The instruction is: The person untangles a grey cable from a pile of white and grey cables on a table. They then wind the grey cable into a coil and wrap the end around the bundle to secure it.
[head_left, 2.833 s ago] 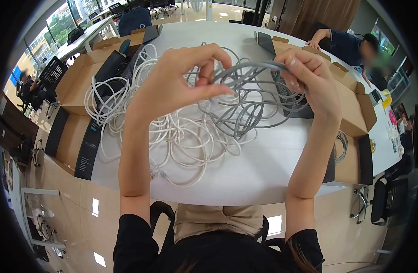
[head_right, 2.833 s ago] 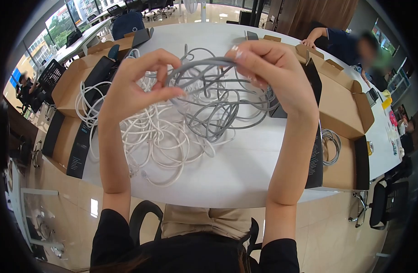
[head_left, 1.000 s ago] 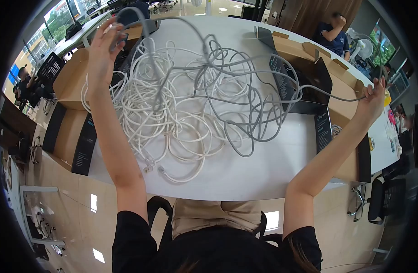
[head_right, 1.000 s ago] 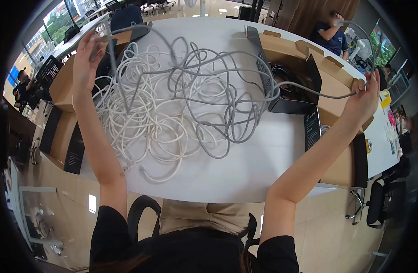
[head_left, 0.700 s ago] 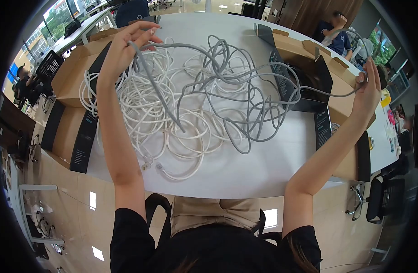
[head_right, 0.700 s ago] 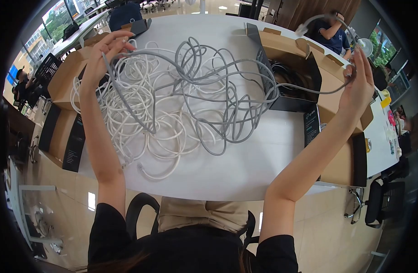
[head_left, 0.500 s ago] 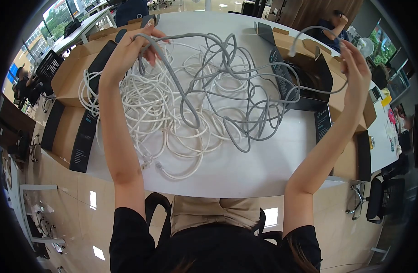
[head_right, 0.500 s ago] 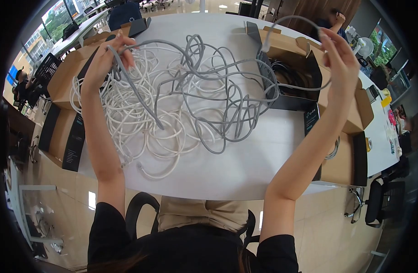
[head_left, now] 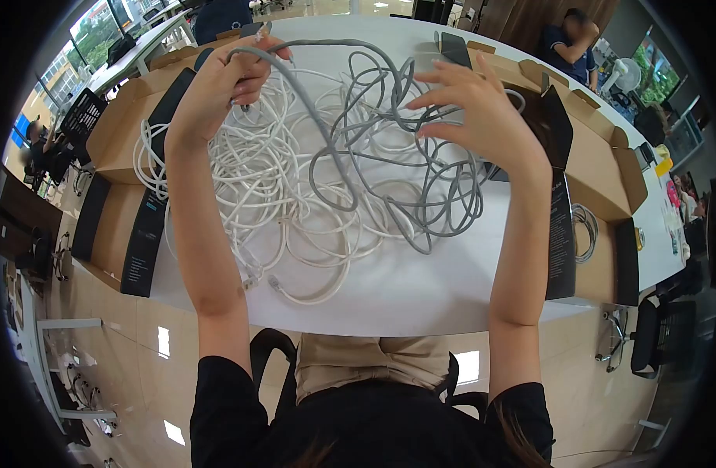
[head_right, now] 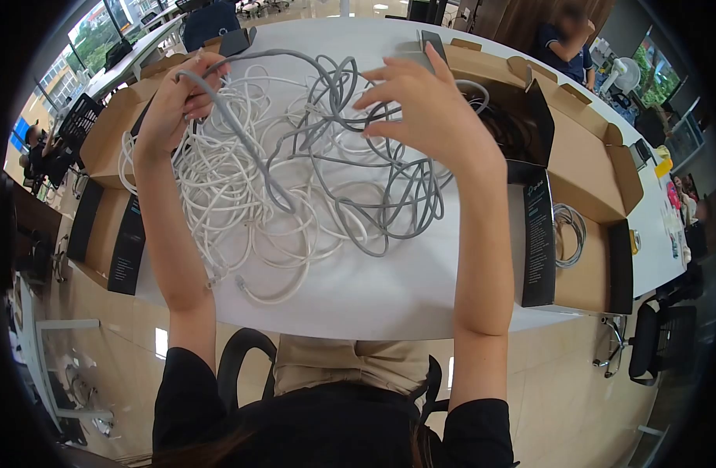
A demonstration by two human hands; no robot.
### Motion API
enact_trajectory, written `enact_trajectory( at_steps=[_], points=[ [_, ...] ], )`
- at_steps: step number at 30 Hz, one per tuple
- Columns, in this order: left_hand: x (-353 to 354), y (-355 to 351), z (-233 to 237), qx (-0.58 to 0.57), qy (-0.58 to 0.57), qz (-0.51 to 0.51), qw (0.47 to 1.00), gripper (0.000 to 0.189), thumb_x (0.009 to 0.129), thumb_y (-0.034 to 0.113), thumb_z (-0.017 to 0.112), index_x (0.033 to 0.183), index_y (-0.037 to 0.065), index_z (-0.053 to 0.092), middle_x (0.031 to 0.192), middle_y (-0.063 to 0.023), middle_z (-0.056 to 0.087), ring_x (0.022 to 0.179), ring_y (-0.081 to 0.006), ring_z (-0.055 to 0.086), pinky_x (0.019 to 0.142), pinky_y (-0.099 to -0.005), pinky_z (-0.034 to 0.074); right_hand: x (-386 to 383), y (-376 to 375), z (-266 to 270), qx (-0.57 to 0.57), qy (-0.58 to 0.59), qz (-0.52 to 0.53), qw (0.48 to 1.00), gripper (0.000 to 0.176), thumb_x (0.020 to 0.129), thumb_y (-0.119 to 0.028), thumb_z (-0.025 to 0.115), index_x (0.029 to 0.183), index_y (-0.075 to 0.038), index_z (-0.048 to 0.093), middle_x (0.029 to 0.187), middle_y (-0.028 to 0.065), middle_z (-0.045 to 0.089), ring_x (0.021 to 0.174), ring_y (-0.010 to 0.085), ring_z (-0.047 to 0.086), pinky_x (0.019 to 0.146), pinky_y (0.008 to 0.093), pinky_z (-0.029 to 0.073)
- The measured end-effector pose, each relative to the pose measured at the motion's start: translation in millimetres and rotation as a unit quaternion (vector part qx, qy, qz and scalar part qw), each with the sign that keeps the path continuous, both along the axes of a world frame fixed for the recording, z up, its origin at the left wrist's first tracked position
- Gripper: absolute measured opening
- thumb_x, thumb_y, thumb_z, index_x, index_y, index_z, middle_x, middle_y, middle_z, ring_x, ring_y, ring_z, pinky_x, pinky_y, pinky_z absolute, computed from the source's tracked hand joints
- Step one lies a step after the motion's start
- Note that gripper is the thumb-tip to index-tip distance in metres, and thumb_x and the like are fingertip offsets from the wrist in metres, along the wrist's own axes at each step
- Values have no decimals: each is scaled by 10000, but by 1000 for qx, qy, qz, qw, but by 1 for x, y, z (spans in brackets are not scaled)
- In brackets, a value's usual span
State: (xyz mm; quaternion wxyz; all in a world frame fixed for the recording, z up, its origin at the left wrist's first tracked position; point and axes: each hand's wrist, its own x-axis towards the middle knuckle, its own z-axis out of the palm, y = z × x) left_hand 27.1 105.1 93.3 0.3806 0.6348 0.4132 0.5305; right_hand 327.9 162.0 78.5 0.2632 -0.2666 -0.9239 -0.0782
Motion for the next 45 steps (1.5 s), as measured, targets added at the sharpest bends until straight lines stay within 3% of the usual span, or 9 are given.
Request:
enact_trajectory(
  at_steps=[2,8,11,15,22,26,29,39,45],
  points=[
    [-2,3,-2,31,36,17,999,248,901,194,457,981,-12,571,559,77,243,465,-24,209,423,-182,196,-6,-1,0,-58,-39,-29,997,153,670,-200,699,792,-109,678,968,30,627,1024,205,523,1070,449,126],
    [-8,12,-8,7,-21,51,998,228,902,197,495,984,-11,538,579,78,316,448,7,223,389,-161,176,8,3,18,-239,111,49,963,145,745,-109,644,865,-33,674,774,47,656,643,117,561,753,270,450],
    [-20,23,-14,0,-75,35,997,201,879,186,523,974,36,617,562,90,268,475,-6,226,411,-174,179,20,8,23,-212,252,56,943,180,792,-92,599,934,5,653,768,24,633,626,56,476,597,183,406],
    [-30,30,-21,34,-121,206,971,191,870,164,537,972,24,618,572,87,287,478,-3,236,408,-173,177,49,8,41,-161,465,54,869,250,854,-150,568,1025,24,620,700,7,559,612,66,439,619,186,388],
    [-39,20,-8,129,-207,276,930,173,869,81,492,1000,-23,535,637,60,350,483,-14,252,394,-170,194,87,16,42,-134,511,-13,849,241,833,-179,609,1007,-16,642,645,-36,516,560,1,390,448,141,244],
    [-79,15,-8,163,-406,275,856,182,894,173,506,930,-5,528,587,48,281,468,-36,232,385,-182,187,123,18,44,-46,623,-84,776,283,846,-133,588,1065,47,587,605,-51,407,511,28,289,450,177,200],
    [-119,13,-23,163,-484,140,848,216,900,153,491,1019,-27,492,588,52,232,459,-28,240,403,-165,194,169,19,43,-13,693,-73,718,280,847,-112,583,1076,50,577,576,-62,356,488,15,254,426,182,179],
    [-64,25,-13,166,-223,358,892,211,842,170,591,978,9,590,593,56,368,513,-21,336,440,-167,256,155,27,41,-52,675,-51,734,225,823,-134,620,985,22,632,701,-5,561,524,16,370,451,156,253],
    [-22,20,-5,108,-83,169,976,267,874,180,521,1066,-1,556,662,38,419,561,-31,380,473,-163,292,127,47,28,-80,509,-121,849,232,840,-196,593,991,-28,650,728,-21,593,608,51,461,543,161,338]
  ],
)
